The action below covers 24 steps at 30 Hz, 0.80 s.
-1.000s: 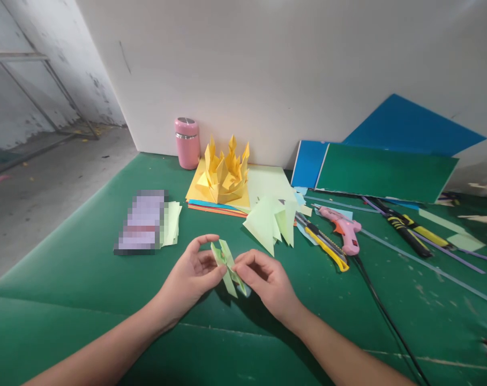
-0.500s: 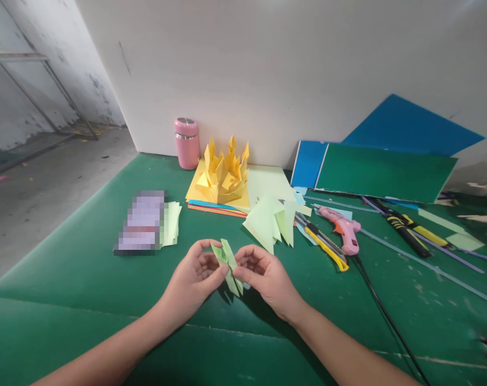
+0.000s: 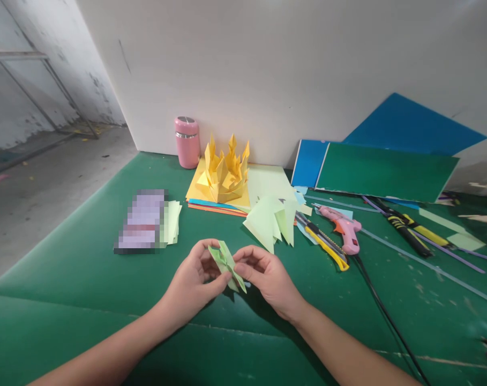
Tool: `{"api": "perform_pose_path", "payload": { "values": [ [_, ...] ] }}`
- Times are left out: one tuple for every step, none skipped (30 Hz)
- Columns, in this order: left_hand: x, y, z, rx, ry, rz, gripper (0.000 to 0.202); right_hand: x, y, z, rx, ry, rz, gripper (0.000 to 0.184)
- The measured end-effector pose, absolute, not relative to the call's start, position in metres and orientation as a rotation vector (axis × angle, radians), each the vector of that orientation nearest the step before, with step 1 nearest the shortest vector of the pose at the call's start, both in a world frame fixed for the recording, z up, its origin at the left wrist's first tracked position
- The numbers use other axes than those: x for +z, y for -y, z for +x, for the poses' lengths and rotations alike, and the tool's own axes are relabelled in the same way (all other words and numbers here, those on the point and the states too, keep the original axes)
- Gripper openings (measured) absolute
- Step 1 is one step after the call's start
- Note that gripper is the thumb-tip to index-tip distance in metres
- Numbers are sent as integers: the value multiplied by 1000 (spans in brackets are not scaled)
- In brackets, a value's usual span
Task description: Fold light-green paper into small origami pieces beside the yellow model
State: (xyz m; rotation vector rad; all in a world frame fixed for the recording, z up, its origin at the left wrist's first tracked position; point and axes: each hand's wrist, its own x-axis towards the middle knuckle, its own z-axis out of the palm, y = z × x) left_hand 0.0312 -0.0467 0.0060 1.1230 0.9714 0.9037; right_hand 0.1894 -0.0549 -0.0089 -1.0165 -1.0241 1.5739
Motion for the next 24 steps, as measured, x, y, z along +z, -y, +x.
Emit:
{"api": "perform_pose_path", "payload": {
  "values": [
    [6,47,31,905,-964,1105,45,-9,55,190,1572,1029,-1016,33],
    [6,47,32,905,-953,1085,46,-9,55,190,1570,1034,-1014,33],
    [7,46,32,905,-941,1065,47,-9,56,190,1568,1042,-1009,33],
    [7,46,32,909,-929,1046,47,-9,56,191,1566,1052,-998,33],
    [6,46,32,918,-919,1029,48,-9,57,191,1566,1067,-983,34],
    [6,45,32,932,-913,1015,49,-9,58,191,1568,1089,-965,36],
    [6,45,32,948,-908,1005,50,-9,59,191,1567,1113,-947,39],
    [5,44,32,962,-904,999,51,-9,59,190,1559,1138,-932,43],
    [4,44,31,970,-896,997,51,-10,60,190,1548,1163,-925,46],
    [4,43,31,970,-886,999,51,-10,61,190,1531,1186,-926,48],
    [4,43,31,964,-878,1003,51,-10,61,189,1512,1207,-933,47],
    [4,43,30,955,-875,1010,52,-11,62,189,1491,1224,-945,43],
    [4,43,30,946,-878,1017,52,-11,62,189,1473,1238,-961,39],
    [4,42,30,935,-885,1023,52,-12,62,189,1456,1250,-975,35],
    [4,42,29,924,-895,1029,52,-12,62,188,1438,1258,-986,32],
    [4,42,29,913,-904,1034,52,-12,62,188,1420,1265,-994,30],
    [4,42,29,903,-908,1039,52,-13,62,188,1404,1272,-999,29],
    [4,42,29,896,-910,1043,52,-13,62,187,1389,1284,-999,29],
    [4,42,29,891,-912,1047,52,-14,63,187,1373,1299,-1000,29],
    [4,42,29,885,-915,1054,52,-14,63,186,1351,1317,-1004,29],
    [5,42,29,879,-921,1066,52,-14,63,185,1327,1337,-1011,30],
    [5,42,29,871,-928,1081,51,-14,64,185,1301,1357,-1019,31],
    [6,43,30,863,-936,1097,50,-14,64,184,1275,1374,-1029,32],
    [7,43,30,855,-945,1114,49,-14,65,183,1257,1386,-1041,33]
  ]
}}
